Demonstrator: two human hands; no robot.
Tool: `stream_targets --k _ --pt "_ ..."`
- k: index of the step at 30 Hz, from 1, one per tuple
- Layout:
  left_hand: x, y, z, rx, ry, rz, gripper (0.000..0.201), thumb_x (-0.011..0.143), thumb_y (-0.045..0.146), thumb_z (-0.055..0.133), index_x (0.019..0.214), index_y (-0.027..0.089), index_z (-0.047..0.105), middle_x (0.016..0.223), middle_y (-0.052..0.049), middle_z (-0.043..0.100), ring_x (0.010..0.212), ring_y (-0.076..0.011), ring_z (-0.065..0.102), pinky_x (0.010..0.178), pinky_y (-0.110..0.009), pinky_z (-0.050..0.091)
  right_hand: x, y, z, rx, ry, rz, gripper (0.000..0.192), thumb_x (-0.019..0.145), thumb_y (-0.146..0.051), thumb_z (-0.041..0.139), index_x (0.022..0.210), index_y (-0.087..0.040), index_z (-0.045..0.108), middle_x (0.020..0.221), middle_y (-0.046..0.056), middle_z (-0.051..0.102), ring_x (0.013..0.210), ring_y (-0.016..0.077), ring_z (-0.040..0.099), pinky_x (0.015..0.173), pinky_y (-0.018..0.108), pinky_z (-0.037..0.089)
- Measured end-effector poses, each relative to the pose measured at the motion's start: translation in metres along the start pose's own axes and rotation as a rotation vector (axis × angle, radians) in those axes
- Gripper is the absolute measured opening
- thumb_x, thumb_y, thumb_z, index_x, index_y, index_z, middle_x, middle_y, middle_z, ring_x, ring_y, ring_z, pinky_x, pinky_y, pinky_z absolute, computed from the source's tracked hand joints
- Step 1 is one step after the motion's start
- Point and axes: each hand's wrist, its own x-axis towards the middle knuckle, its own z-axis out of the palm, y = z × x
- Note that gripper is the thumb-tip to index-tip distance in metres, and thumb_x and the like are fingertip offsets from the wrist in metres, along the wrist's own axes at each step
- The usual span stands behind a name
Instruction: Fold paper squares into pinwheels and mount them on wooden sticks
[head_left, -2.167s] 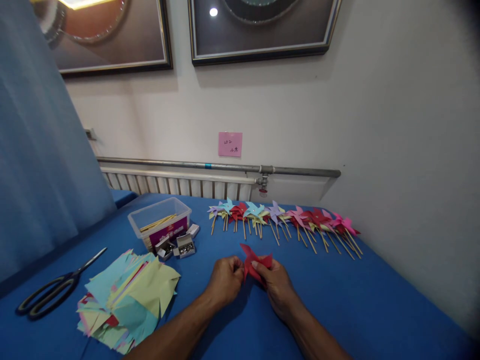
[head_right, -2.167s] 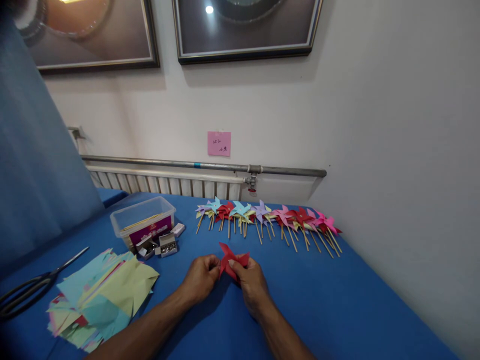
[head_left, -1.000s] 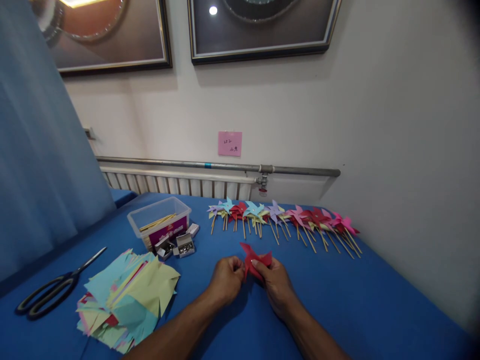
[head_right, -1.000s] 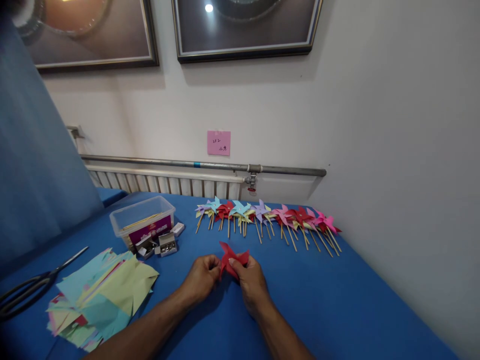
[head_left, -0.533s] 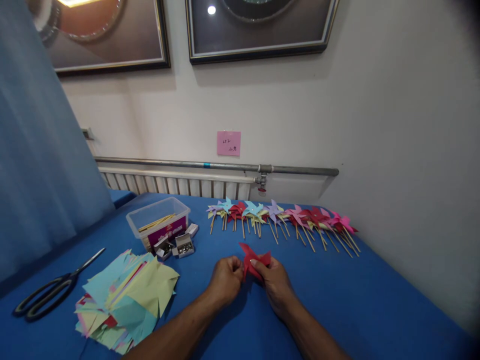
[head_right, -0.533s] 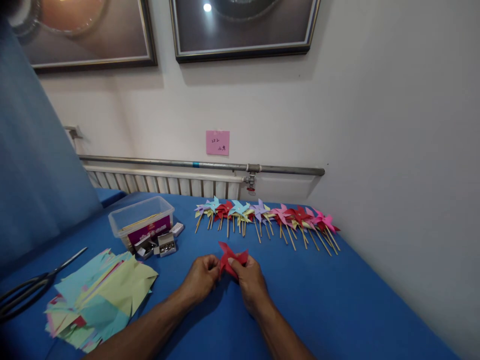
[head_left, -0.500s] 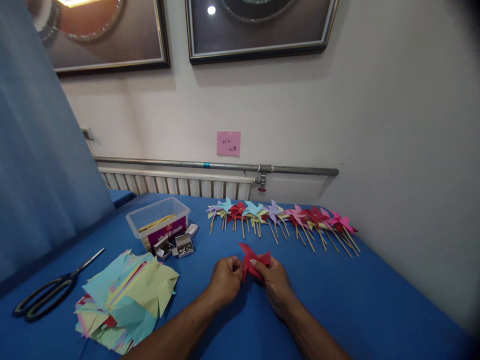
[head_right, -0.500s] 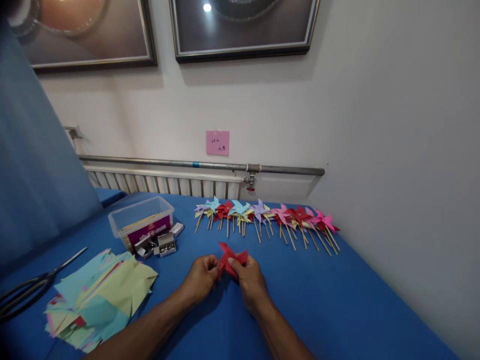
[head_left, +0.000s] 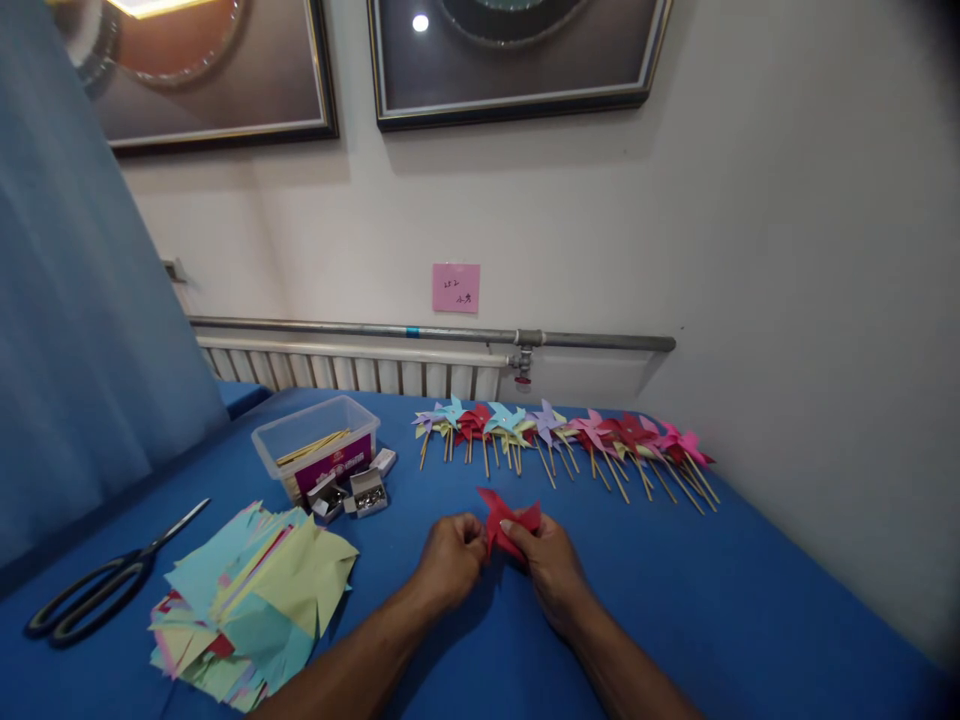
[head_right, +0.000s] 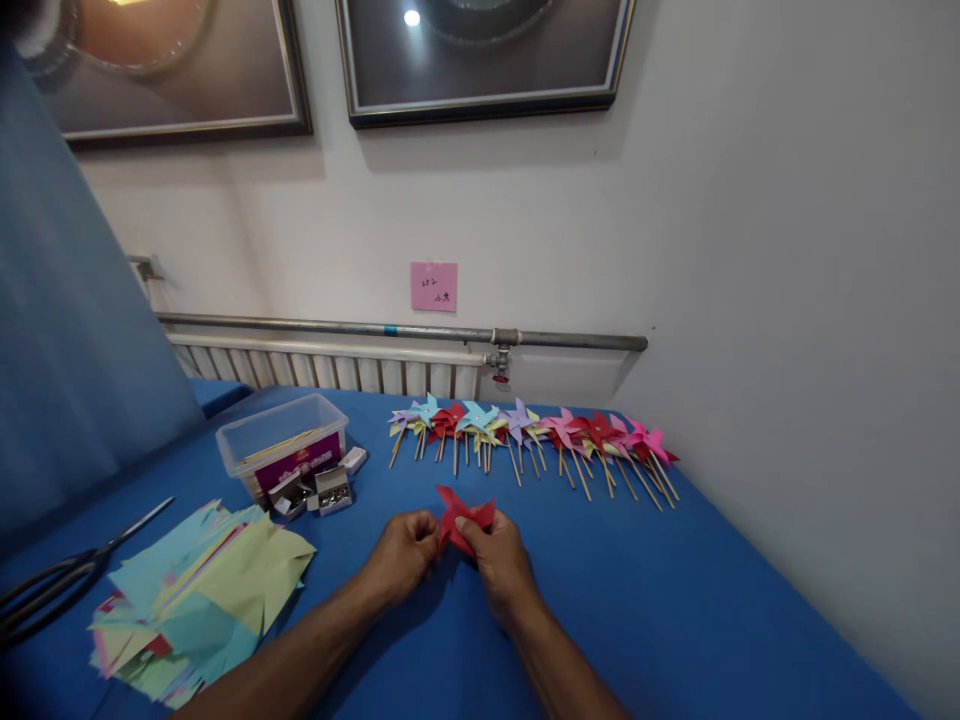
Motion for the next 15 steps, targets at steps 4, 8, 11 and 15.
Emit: stream_targets --k 4,8,11,15 --pt "-0.002 0.006 -0.009 0.015 -0.069 -0.017 0.014 0.069 0.022 0.065 0.06 0.017 0.055 0.049 0.005 0.047 0.046 -0.0074 0.038 0.047 -0.022 0.026 -0.002 -0.005 -0.003 0.057 -0.023 0.025 0.033 0.06 -0.039 0.083 0.079 -0.017 0.065 0.064 -0.001 0.066 0.056 0.0141 0.056 0.057 0.026 0.046" --pt "-0.004 0.009 -0.012 0.045 -0.125 -0.03 0.018 0.067 0.027 0.068 0.059 0.017 0.056 0.048 0.006 0.046 0.046 -0.0078 0.037 0.047 -0.023 0.025 -0.006 -0.014 -0.003 0.071 -0.045 0.046 0.038 0.059 -0.04 0.086 0.08 -0.018 0.064 0.064 -0.002 0.066 0.056 0.014 0.058 0.058 0.026 0.047" --pt "-0.001 0.011 -0.013 -0.049 -0.076 -0.059 0.023 0.065 0.032 0.07 0.058 0.017 0.054 0.047 0.006 0.046 0.045 -0.0071 0.037 0.046 -0.022 0.024 -0.009 -0.022 -0.001 0.151 -0.057 0.042 0.044 0.059 -0.045 0.087 0.087 -0.018 0.065 0.077 0.002 0.072 0.067 0.0173 0.065 0.066 0.03 0.053" --pt "0.006 0.015 -0.021 -0.182 0.096 -0.13 0.024 0.062 0.032 0.069 0.058 0.019 0.049 0.043 0.007 0.043 0.041 -0.0065 0.035 0.044 -0.021 0.024 -0.01 -0.024 0.001 0.146 0.034 0.02 0.043 0.063 -0.051 0.083 0.086 -0.02 0.064 0.08 0.002 0.071 0.066 0.017 0.067 0.062 0.03 0.054"
